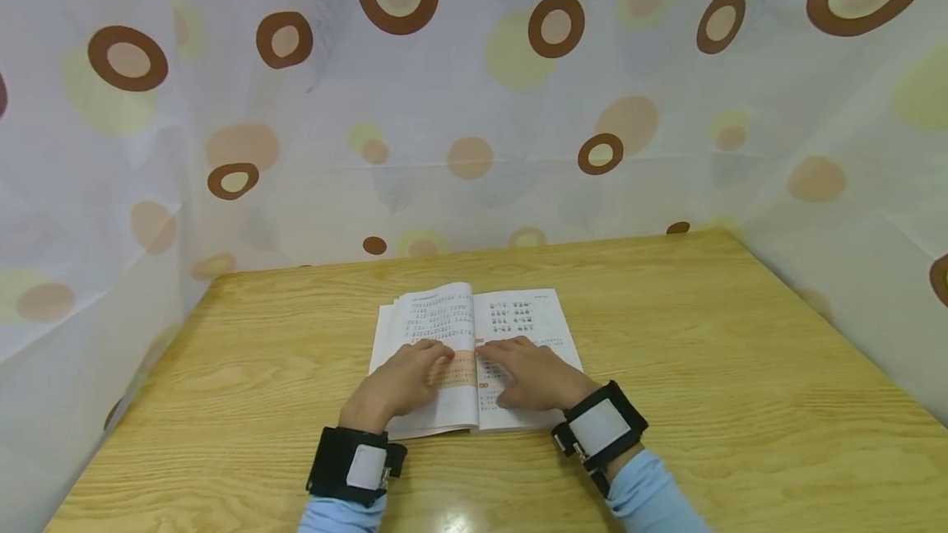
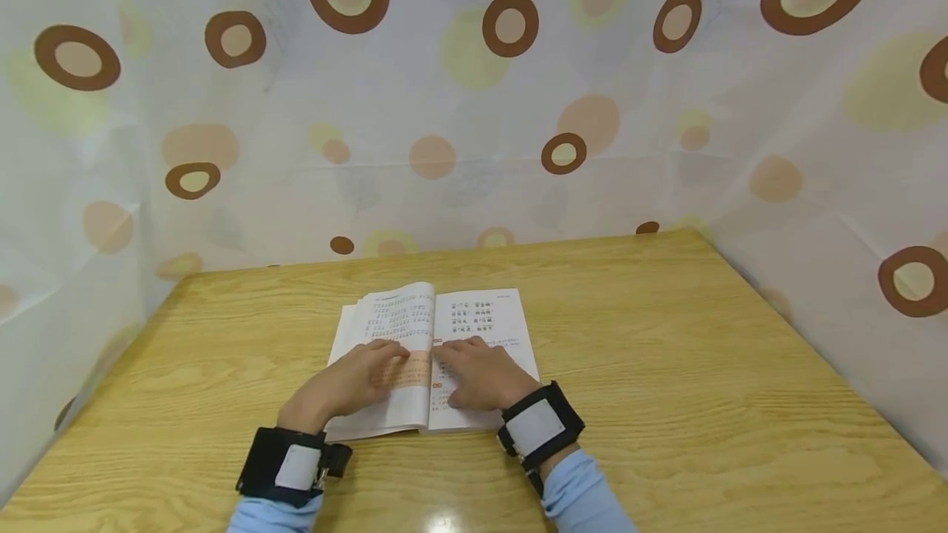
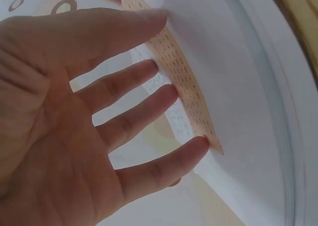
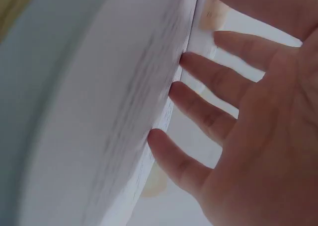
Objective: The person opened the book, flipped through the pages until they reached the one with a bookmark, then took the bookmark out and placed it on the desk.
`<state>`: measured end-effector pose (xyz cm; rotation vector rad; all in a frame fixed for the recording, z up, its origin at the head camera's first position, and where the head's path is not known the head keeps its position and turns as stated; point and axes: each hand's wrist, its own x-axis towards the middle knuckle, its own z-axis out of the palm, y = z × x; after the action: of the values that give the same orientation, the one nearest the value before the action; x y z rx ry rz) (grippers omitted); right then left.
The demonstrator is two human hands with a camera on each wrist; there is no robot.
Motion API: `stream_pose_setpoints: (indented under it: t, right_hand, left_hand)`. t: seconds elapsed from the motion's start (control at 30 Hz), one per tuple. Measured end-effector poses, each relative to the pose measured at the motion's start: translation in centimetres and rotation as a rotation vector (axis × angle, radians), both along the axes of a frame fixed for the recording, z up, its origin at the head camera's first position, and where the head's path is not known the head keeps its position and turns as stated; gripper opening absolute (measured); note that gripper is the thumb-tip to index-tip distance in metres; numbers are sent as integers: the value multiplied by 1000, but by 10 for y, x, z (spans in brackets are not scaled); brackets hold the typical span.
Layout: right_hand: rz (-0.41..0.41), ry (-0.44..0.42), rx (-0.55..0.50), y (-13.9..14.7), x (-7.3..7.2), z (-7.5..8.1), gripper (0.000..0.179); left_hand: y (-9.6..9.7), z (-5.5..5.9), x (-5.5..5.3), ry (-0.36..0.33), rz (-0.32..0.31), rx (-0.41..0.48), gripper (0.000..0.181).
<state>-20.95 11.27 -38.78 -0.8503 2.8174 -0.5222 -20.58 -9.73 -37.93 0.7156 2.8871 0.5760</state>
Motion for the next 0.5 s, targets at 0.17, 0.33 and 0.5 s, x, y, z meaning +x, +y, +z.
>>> stream_pose_setpoints:
  t: [0.17, 0.33, 0.5]
  right_hand:
    - [-126, 6, 42, 17, -5, 0, 50]
    - [-199, 26, 33, 40, -11, -1, 45]
    - [-284, -11, 6, 58, -14, 0, 43]
  left_hand:
    - [-1, 0, 0, -7, -6, 1, 33]
    - [-2, 1, -1, -20, -2, -3, 36]
    - [-3, 2, 1, -72, 56, -44, 50]
